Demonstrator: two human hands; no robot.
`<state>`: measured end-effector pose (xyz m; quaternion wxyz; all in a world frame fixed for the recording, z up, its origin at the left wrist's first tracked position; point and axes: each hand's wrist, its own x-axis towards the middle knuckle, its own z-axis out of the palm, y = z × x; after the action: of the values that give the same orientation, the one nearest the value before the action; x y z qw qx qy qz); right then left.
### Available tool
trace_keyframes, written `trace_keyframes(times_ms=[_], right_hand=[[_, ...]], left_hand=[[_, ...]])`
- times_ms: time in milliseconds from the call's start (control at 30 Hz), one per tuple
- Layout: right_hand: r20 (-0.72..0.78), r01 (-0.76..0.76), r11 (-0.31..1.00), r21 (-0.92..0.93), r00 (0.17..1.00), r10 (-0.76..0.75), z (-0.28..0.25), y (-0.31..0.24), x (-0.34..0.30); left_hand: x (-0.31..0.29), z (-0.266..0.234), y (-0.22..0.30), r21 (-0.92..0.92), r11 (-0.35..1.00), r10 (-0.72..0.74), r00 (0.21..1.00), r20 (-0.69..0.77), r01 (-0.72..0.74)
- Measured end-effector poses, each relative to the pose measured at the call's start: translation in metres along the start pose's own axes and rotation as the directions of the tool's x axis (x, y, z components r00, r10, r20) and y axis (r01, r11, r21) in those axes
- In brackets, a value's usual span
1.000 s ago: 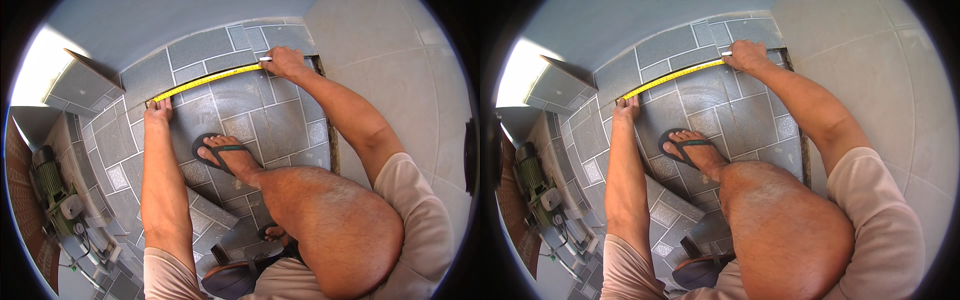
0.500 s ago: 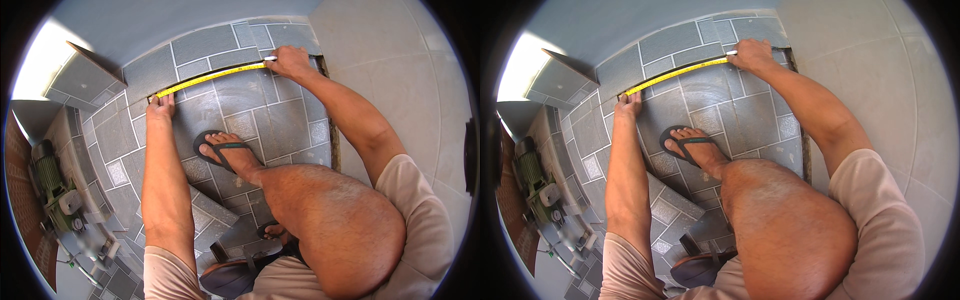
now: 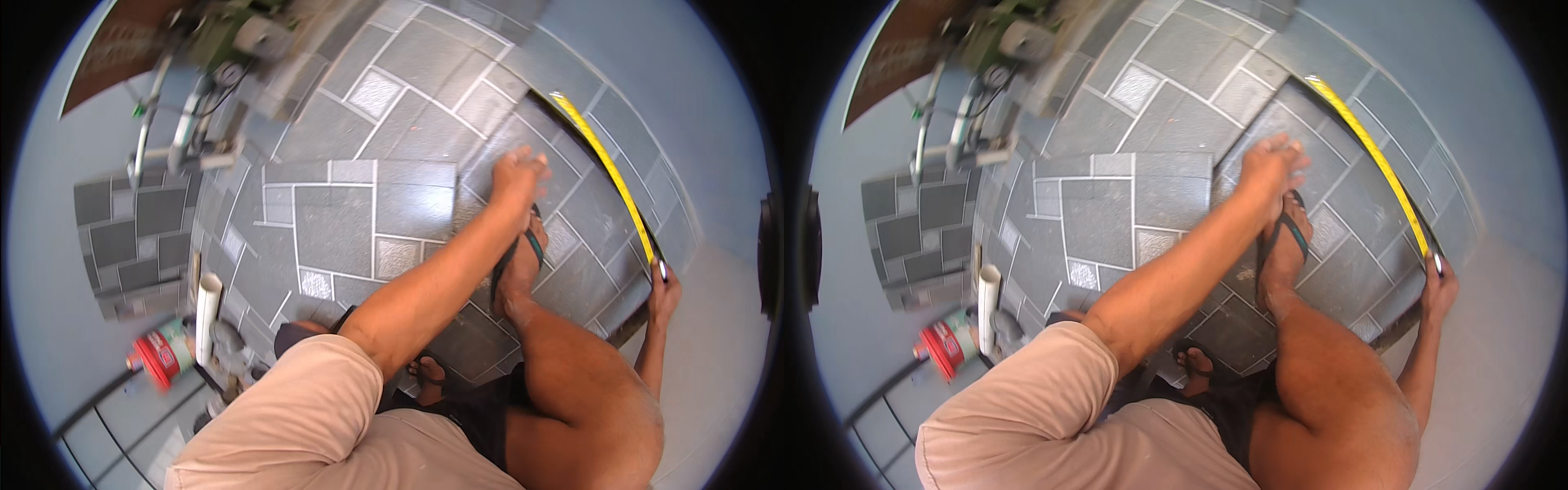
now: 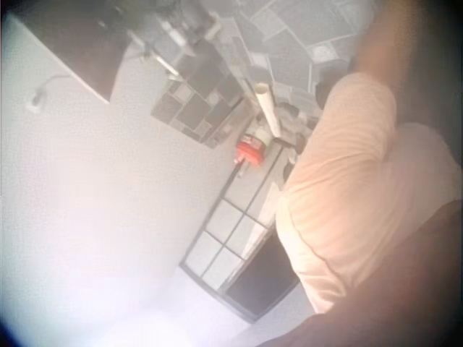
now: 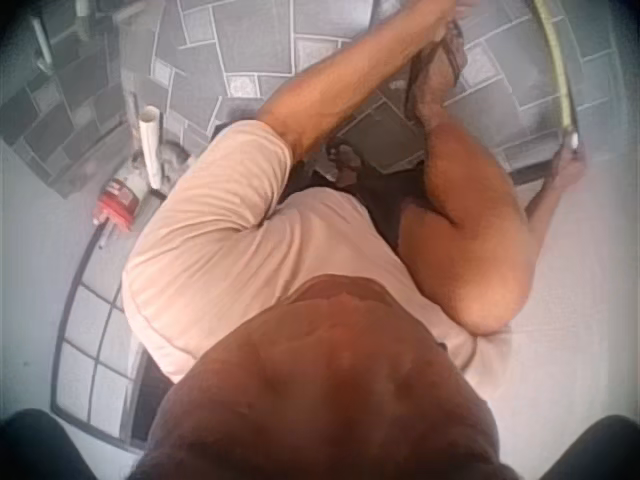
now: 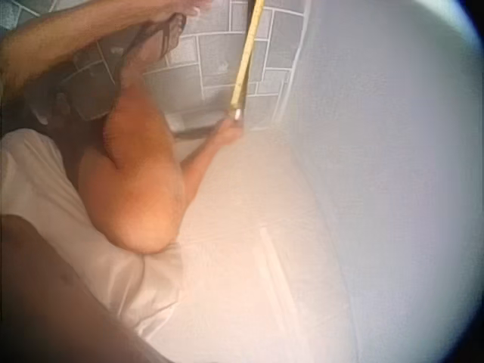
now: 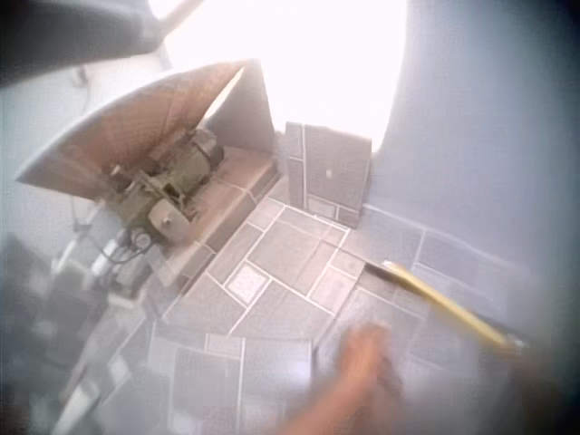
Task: The person measures a section of the tiled floor using a tape measure and marks the measurements on a loose tile with a marker. The person then picks up the marked tile and places it on the floor.
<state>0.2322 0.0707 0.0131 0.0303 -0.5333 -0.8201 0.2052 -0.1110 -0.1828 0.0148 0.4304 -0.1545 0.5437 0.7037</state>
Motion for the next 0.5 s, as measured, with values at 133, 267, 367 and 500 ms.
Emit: trace_keyframes(times_ms=[133, 267, 367, 500], right_hand=[[0.066, 0.117, 0.972, -0.204, 0.992, -0.105, 0.002, -0.096, -0.004], [0.137, 0.403, 0.896, -0.188, 0.914, -0.382, -0.023, -0.187, 0.002], [0.17, 0.642, 0.758, -0.115, 0.765, -0.622, -0.035, -0.272, 0.009], [0.258, 0.859, 0.499, -0.115, 0.511, -0.82, -0.051, -0.39, -0.007]], left_hand=[[-0.103, -0.122, -0.007, 0.105, 0.982, 0.169, 0.982, -0.086, -0.16], [-0.171, -0.253, -0.004, 0.266, 0.953, 0.243, 0.893, -0.38, -0.146], [-0.201, -0.348, 0.009, 0.288, 0.947, 0.29, 0.753, -0.59, -0.138], [-0.224, -0.448, 0.016, 0.671, 0.739, 0.507, 0.61, -0.609, 0.056]])
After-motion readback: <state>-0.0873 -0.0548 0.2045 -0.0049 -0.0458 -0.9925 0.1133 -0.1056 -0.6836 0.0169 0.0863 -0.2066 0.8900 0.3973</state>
